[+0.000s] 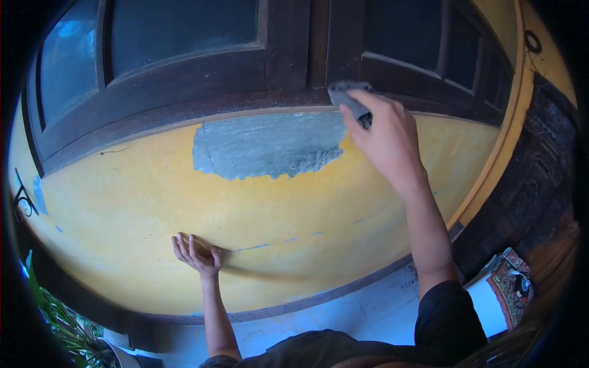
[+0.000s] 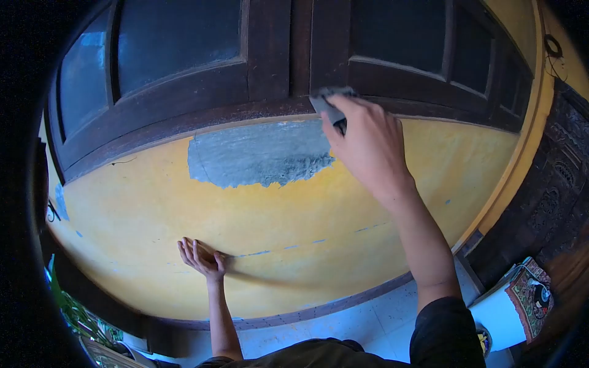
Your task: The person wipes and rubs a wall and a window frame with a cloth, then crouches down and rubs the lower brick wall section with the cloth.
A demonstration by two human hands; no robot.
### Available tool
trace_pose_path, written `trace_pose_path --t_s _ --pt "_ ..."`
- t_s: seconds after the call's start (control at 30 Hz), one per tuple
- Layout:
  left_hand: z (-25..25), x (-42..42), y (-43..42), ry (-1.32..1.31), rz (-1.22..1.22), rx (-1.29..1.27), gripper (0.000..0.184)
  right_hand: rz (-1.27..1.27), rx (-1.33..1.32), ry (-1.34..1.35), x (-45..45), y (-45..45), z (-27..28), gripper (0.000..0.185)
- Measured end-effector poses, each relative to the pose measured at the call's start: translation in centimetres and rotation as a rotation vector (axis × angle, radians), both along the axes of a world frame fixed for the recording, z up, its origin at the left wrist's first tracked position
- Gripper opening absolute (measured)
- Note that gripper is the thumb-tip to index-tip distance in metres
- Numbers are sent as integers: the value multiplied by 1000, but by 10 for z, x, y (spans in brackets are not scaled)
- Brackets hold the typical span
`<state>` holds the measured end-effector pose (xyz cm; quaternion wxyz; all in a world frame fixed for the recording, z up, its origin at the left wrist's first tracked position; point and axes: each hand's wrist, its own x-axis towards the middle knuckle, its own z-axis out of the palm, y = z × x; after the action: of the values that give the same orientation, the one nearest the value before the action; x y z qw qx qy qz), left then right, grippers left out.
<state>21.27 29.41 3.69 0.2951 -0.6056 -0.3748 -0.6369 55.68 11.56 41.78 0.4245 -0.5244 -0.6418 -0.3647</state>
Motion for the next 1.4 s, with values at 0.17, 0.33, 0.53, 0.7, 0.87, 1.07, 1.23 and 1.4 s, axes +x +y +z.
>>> trace_pose_path --t_s 0.17,0.33,0.53,0.7,0.87,1.07,1.23,1.4 --pt "0 -1 -1 1 -6 9 65 -104 -149 -165 -13 6 0 34" --pt "-1 -1 -4 -6 -28 -10 70 -139 44 -195 -4 28 25 43" --pt "-4 -2 -1 -3 -37 -10 76 -221 312 -254 -2 49 128 36" --pt "-2 -2 -3 -5 -41 -12 75 -160 288 -258 -1 54 146 32" --pt "-7 -3 -2 -1 -46 -32 76 8 111 -211 5 41 72 33" --pt "-6 -2 0 -8 -32 -29 77 -53 229 -127 3 55 112 35" --pt "-5 0 -3 -10 -20 -30 76 -63 513 -122 7 82 228 29" --pt "-4 -1 -4 2 -35 -30 78 -44 462 0 -16 72 306 22"
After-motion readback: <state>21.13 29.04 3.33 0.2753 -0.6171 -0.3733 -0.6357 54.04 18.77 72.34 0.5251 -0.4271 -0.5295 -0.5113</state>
